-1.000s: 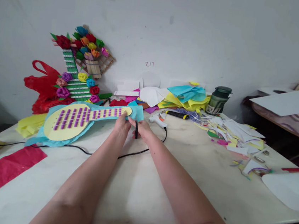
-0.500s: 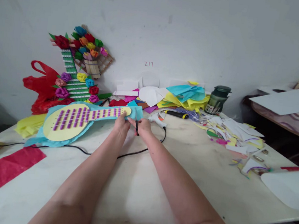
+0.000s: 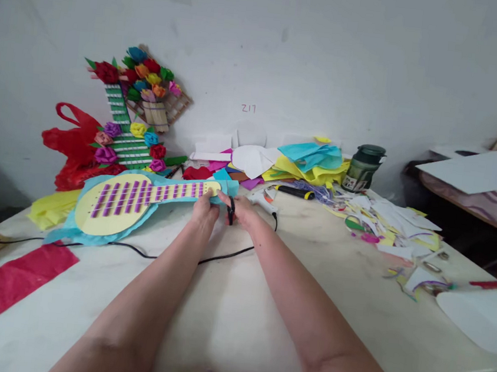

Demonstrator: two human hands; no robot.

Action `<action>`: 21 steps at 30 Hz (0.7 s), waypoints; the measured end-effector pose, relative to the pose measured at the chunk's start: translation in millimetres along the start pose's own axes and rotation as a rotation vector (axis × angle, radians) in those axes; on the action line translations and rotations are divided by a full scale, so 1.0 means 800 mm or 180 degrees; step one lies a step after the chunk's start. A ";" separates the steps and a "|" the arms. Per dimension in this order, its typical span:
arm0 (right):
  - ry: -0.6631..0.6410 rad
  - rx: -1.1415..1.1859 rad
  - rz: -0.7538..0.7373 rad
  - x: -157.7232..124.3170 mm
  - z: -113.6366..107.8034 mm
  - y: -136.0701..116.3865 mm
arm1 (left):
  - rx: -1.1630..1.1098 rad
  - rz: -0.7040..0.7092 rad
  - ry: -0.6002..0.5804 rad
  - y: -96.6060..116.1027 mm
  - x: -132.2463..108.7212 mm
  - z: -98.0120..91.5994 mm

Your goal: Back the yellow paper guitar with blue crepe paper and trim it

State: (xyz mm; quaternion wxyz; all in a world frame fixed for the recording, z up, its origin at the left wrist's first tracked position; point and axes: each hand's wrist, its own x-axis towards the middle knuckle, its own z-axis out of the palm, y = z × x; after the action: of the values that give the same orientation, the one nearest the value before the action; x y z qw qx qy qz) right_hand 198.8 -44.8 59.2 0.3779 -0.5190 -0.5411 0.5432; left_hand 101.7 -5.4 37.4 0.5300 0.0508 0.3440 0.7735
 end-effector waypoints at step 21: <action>0.0333 -0.0138 -0.0452 0.031 -0.003 0.015 | -0.0047 -0.0083 -0.0014 0.000 -0.002 -0.004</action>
State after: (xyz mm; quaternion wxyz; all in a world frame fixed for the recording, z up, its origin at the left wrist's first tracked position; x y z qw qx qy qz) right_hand 198.3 -21.9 43.7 0.4319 -0.5151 -0.5677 0.4754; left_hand 101.0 -8.3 35.6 0.5411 0.0441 0.3377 0.7689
